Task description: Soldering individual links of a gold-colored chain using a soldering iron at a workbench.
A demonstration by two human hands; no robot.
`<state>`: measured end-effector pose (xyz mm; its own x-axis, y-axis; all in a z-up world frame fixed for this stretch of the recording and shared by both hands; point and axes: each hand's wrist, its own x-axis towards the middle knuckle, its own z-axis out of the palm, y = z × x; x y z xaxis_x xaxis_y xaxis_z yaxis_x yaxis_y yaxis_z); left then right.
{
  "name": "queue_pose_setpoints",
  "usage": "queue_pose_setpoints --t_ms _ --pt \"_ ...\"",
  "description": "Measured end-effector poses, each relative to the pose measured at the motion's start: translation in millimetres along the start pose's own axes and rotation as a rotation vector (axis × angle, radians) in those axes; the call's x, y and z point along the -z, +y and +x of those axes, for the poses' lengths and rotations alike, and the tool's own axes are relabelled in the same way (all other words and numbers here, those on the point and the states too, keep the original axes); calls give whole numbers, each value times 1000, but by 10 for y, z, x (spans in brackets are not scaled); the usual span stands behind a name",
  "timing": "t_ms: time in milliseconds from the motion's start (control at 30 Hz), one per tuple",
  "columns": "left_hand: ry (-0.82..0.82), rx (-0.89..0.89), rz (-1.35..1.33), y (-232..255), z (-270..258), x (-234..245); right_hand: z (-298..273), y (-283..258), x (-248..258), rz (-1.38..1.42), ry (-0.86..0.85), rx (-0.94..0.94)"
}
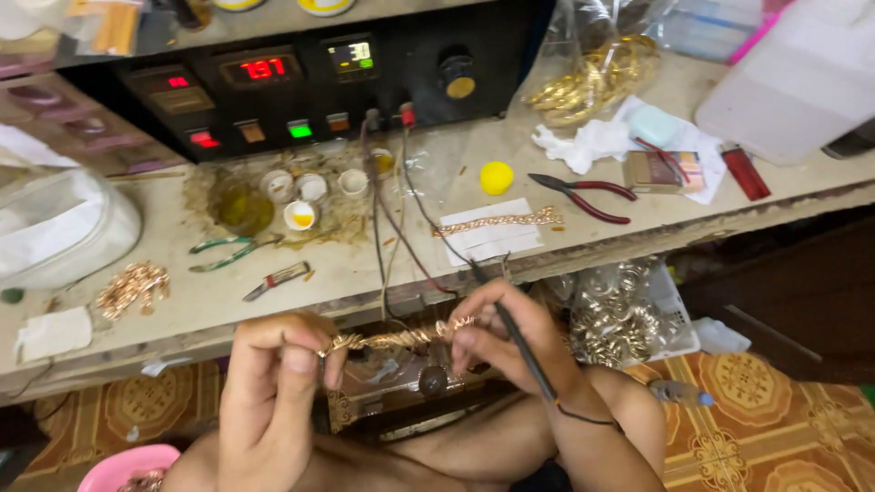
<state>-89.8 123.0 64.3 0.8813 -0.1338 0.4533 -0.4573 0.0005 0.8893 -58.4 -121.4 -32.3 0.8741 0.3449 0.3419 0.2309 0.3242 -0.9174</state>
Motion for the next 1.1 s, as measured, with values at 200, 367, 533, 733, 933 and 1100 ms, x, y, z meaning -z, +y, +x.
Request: queue_pose_setpoints --t_ms 200,367,533,733,933,1100 --pt "-2 154 -92 -162 -114 -40 -52 -137 289 -109 243 20" --pt "-112 300 -68 -415 -136 -46 -126 -102 531 -201 284 110" --pt "-132 332 -178 -650 -216 -163 -146 -89 623 -361 408 144" --pt "-59 421 17 -717 -238 -193 -133 -80 566 -399 566 -16" --pt "-90 202 526 -866 -246 -105 -26 -142 458 -389 676 -135" --pt "-13 106 463 -766 -181 -130 -137 -99 587 -331 522 -110"
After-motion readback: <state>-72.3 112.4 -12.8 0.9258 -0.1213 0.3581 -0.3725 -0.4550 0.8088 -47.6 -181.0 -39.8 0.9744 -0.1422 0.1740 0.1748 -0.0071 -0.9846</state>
